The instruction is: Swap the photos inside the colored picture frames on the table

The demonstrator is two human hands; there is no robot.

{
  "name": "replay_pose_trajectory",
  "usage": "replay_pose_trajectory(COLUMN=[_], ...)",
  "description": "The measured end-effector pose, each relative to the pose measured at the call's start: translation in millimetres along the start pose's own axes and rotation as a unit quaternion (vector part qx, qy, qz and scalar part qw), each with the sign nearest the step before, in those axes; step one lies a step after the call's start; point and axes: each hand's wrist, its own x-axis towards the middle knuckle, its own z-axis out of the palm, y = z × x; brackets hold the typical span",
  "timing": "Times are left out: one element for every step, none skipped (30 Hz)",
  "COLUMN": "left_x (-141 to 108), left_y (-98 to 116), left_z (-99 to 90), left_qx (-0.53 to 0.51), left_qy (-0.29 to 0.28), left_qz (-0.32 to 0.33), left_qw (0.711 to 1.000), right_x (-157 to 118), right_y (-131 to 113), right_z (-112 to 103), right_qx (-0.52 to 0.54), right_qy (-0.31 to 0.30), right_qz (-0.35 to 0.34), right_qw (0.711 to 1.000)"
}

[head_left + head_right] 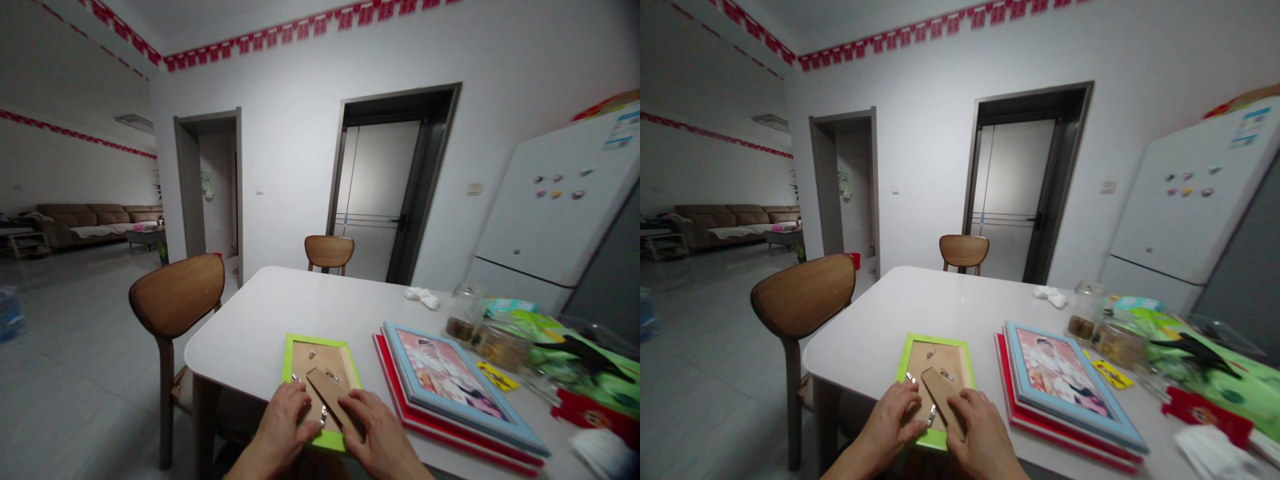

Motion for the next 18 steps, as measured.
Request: replay_pose_trajectory(left_x=[-1, -2, -4, -6, -8, -10, -11, -11, -11, -10, -9, -8, -6, -5, -5, -5, -5, -6], left_y=[-1, -2, -4, -6, -7, -9, -10, -11, -12, -12, -13, -14, -15, -16, -17, -18, -19, -20], left_z=[0.2, 0.4, 0.4, 0.0, -0.7, -1.9, -3.4, -5.1, -6.7, -8.2, -9.3, -9.9, -10.2, -10.1, -9.8, -9.4, -9.2, -9.2], left_qx=[-0.001, -0.001, 0.0, 0.001, 0.002, 0.002, 0.003, 0.004, 0.003, 0.002, 0.0, -0.002, -0.004, -0.006, -0.009, -0.011, -0.013, -0.013], left_qy=[-0.006, -0.015, -0.025, -0.035, -0.043, -0.05, -0.058, -0.067, -0.076, -0.085, -0.092, -0.096, -0.099, -0.099, -0.099, -0.098, -0.096, -0.093], left_qz=[0.007, 0.013, 0.016, 0.018, 0.016, 0.012, 0.006, 0.001, -0.002, -0.002, 0.0, 0.002, 0.003, 0.002, 0.0, -0.002, -0.003, -0.001], left_qw=[1.0, 1.0, 1.0, 0.999, 0.999, 0.999, 0.998, 0.998, 0.997, 0.996, 0.996, 0.995, 0.995, 0.995, 0.995, 0.995, 0.995, 0.996], right_x=[1, 1, 1, 0, -1, -2, -3, -4, -3, -2, 0, 2, 4, 6, 8, 8, 8, 8], right_y=[0, -1, -1, -2, -3, -4, -5, -6, -7, -8, -7, -7, -7, -6, -6, -6, -6, -6], right_z=[0, 1, 1, 1, 1, 1, 1, 1, 1, 2, 3, 5, 6, 9, 11, 13, 15, 16], right_qx=[-0.005, -0.008, -0.008, -0.007, -0.004, -0.002, -0.003, -0.007, -0.014, -0.024, -0.034, -0.043, -0.05, -0.052, -0.051, -0.047, -0.041, -0.037], right_qy=[0.006, 0.011, 0.012, 0.01, 0.005, -0.001, -0.007, -0.012, -0.015, -0.015, -0.011, -0.005, 0.0, 0.004, 0.006, 0.004, 0.002, 0.001], right_qz=[0.007, 0.012, 0.011, 0.006, -0.002, -0.01, -0.016, -0.019, -0.018, -0.014, -0.011, -0.01, -0.011, -0.016, -0.022, -0.029, -0.034, -0.036], right_qw=[1.0, 1.0, 1.0, 1.0, 1.0, 1.0, 1.0, 1.0, 1.0, 1.0, 0.999, 0.999, 0.999, 0.998, 0.998, 0.998, 0.999, 0.999])
